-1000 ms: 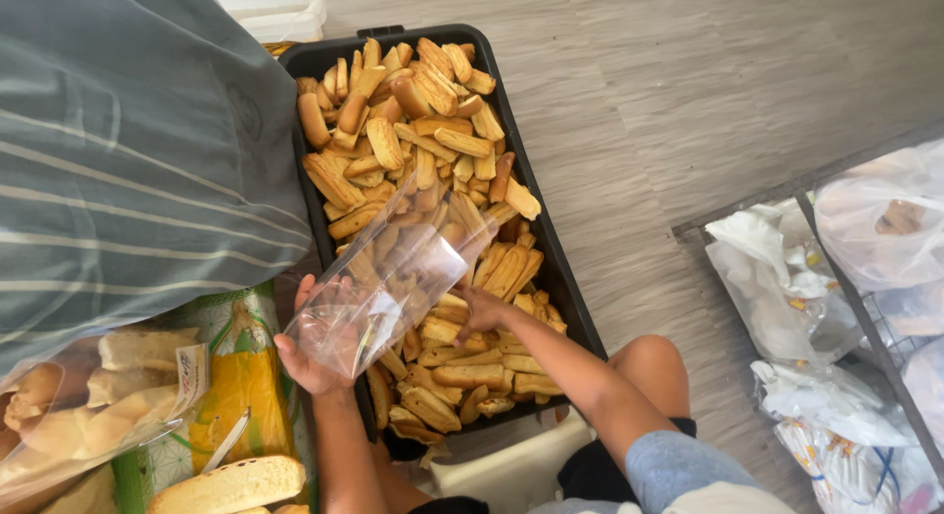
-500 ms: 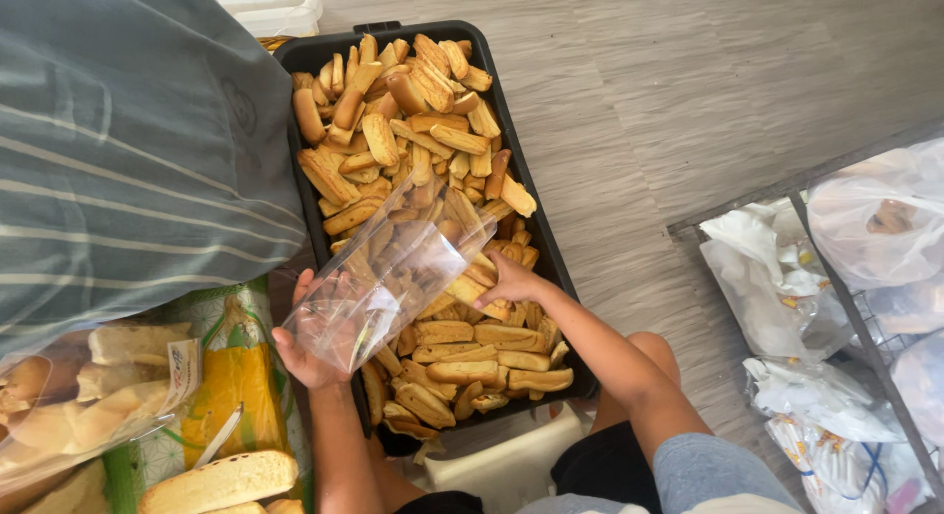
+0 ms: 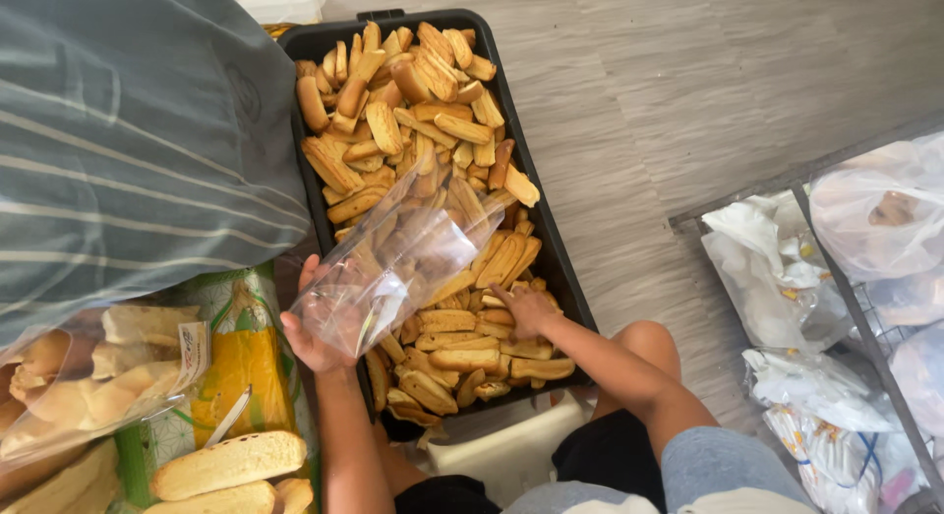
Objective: The person sits and repeatedly picks biscotti from a large black bin, placing them into clear plastic bags. They arrange the pieces inside each bag and set the filled bags aside on a nearby table.
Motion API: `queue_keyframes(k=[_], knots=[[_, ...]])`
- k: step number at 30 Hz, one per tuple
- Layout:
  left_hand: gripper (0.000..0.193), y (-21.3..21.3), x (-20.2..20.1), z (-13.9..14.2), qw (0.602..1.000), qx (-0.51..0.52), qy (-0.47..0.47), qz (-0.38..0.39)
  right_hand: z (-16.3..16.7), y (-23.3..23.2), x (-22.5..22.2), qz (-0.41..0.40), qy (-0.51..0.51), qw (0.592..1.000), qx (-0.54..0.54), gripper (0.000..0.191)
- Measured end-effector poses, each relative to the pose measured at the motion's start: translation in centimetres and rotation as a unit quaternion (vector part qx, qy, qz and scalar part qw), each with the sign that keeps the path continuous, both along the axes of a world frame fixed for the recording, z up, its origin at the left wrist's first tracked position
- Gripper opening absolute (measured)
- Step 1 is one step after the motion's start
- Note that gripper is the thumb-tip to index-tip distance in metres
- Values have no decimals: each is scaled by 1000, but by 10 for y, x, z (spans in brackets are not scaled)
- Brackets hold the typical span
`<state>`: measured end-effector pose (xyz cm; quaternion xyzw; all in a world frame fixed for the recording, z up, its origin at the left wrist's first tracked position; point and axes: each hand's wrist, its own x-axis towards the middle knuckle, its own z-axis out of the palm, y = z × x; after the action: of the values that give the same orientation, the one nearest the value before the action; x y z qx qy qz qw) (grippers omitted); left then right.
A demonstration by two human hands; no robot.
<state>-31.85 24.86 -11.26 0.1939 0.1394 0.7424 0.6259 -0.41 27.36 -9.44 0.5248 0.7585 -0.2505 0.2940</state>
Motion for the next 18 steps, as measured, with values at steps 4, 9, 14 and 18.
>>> queue_keyframes(k=[4, 9, 14, 18], knots=[[97, -2, -1, 1, 999, 40, 0, -16, 3, -6, 9, 11, 45, 998, 32, 130], [98, -5, 4, 7, 998, 43, -22, -39, 16, -20, 4, -89, 3, 996, 22, 131], [95, -13, 15, 13, 994, 47, -72, -75, 30, -31, -10, -62, -37, 997, -11, 130], [90, -21, 21, 15, 990, 61, -66, -111, 49, -27, -5, -116, -1, 992, -43, 127]])
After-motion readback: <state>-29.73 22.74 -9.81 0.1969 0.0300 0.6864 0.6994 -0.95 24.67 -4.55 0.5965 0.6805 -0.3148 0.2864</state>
